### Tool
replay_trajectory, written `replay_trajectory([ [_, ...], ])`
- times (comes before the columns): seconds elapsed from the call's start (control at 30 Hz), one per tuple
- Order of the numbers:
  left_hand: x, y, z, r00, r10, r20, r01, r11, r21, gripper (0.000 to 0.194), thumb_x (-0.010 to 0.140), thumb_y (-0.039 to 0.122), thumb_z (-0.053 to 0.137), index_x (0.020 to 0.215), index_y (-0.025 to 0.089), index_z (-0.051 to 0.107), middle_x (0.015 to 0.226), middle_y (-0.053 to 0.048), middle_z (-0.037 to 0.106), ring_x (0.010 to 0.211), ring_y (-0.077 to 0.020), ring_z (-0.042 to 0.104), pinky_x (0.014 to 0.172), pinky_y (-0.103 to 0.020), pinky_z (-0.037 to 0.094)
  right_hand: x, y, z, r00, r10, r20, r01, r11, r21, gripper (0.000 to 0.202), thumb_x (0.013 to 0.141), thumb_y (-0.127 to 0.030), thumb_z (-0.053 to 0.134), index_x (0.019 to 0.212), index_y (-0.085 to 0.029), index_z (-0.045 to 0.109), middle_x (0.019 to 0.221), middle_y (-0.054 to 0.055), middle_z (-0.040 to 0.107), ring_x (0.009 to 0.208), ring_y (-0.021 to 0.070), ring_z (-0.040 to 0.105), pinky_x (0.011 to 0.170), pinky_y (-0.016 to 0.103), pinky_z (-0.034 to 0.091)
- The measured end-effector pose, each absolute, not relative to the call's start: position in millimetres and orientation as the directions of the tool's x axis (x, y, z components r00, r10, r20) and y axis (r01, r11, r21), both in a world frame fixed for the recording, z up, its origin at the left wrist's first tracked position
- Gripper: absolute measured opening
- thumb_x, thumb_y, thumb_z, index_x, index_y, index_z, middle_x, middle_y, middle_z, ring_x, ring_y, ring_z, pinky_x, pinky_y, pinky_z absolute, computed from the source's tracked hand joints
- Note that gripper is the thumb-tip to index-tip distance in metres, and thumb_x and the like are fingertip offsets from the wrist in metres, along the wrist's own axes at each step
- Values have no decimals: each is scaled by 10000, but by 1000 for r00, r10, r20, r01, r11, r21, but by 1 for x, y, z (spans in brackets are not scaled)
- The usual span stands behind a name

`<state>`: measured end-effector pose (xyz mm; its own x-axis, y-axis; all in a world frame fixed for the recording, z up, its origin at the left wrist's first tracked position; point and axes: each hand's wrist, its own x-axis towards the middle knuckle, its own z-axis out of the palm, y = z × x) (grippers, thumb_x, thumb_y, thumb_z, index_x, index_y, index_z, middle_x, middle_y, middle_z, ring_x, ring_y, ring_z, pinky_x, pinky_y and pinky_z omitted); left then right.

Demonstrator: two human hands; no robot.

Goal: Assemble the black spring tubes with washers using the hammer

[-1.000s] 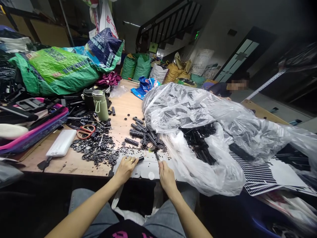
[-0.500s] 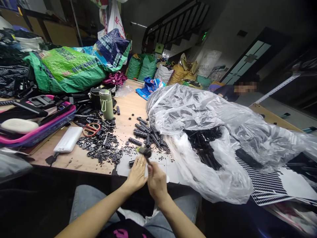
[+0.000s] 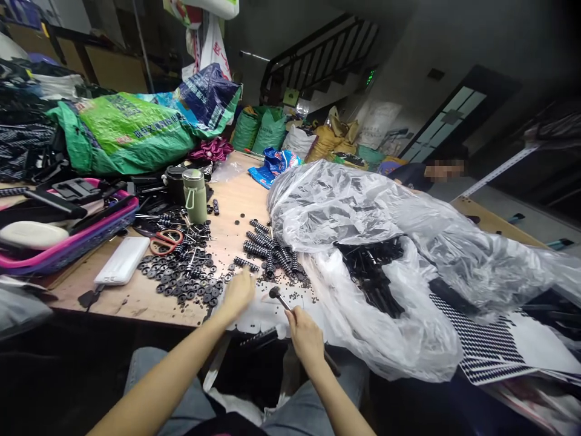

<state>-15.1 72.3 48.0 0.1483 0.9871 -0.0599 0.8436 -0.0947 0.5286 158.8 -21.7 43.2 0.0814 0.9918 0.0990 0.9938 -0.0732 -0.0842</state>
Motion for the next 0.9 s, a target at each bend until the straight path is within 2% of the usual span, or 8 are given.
replay_trajectory([
  [0.07, -18, 108, 51, -169, 974, -152, 850, 223, 478, 513, 835, 432, 229, 1082, 36, 441, 871, -223, 607, 850, -300, 582, 708, -401, 412, 162, -23, 30, 78, 992, 97, 995, -71, -67, 278, 873, -392, 327, 769, -200, 498, 721, 22, 569, 679, 155, 542, 557, 229, 328],
  [0.23, -2, 155, 42, -176, 966, -188, 853, 245, 461, 370, 766, 296, 416, 988, 7, 477, 864, -266, 593, 866, -343, 575, 690, -417, 415, 193, 6, 51, 37, 963, 266, 978, 20, -209, 255, 867, -348, 343, 972, -178, 502, 930, 71, 557, 870, 189, 504, 746, 294, 381],
  [0.37, 10, 140, 36, -76, 990, -120, 866, 125, 483, 317, 753, 152, 381, 1031, 24, 461, 912, -251, 585, 878, -322, 571, 716, -408, 415, 282, 46, 95, 554, 811, 189, 827, -512, -230, 254, 862, -236, 331, 1010, -147, 517, 1037, 122, 535, 1019, 204, 455, 835, 323, 351],
  [0.47, 8, 123, 37, 10, 1000, -29, 846, 8, 534, 378, 784, 169, 348, 1135, 37, 396, 1024, -234, 549, 950, -282, 543, 777, -384, 407, 342, 59, 105, 728, 680, 87, 678, -695, -240, 212, 793, -157, 433, 911, -49, 573, 974, 226, 549, 988, 281, 493, 782, 401, 367],
  [0.53, 5, 115, 39, 45, 998, -34, 724, -9, 690, 380, 801, 203, 341, 1153, 72, 394, 1022, -190, 550, 900, -231, 562, 750, -339, 430, 362, 60, 101, 765, 644, 34, 627, -731, -271, 166, 748, -110, 476, 777, -10, 605, 852, 256, 581, 903, 308, 542, 736, 427, 376],
  [0.63, 0, 103, 41, 48, 979, -197, 320, 172, 932, 351, 799, 251, 354, 1123, 129, 414, 787, -66, 559, 589, -133, 559, 535, -257, 447, 368, 57, 90, 765, 643, 25, 608, -710, -355, 132, 703, -82, 515, 662, -12, 619, 773, 258, 605, 858, 317, 563, 739, 440, 366],
  [0.73, 0, 91, 46, 75, 954, -290, 16, 290, 957, 286, 757, 334, 446, 973, 148, 466, 643, 26, 475, 436, -66, 453, 392, -180, 356, 362, 55, 90, 725, 680, 108, 635, -599, -489, 107, 678, -148, 573, 698, -65, 637, 833, 199, 629, 889, 281, 554, 790, 394, 361],
  [0.9, 14, 70, 74, 166, 953, -254, -94, 272, 958, 343, 640, 400, 596, 854, 150, 502, 471, 87, 403, 355, -46, 365, 338, -152, 284, 339, 65, 111, 668, 697, 261, 616, -322, -718, 363, 732, -415, 499, 900, -114, 614, 848, 90, 644, 728, 161, 579, 662, 260, 433],
])
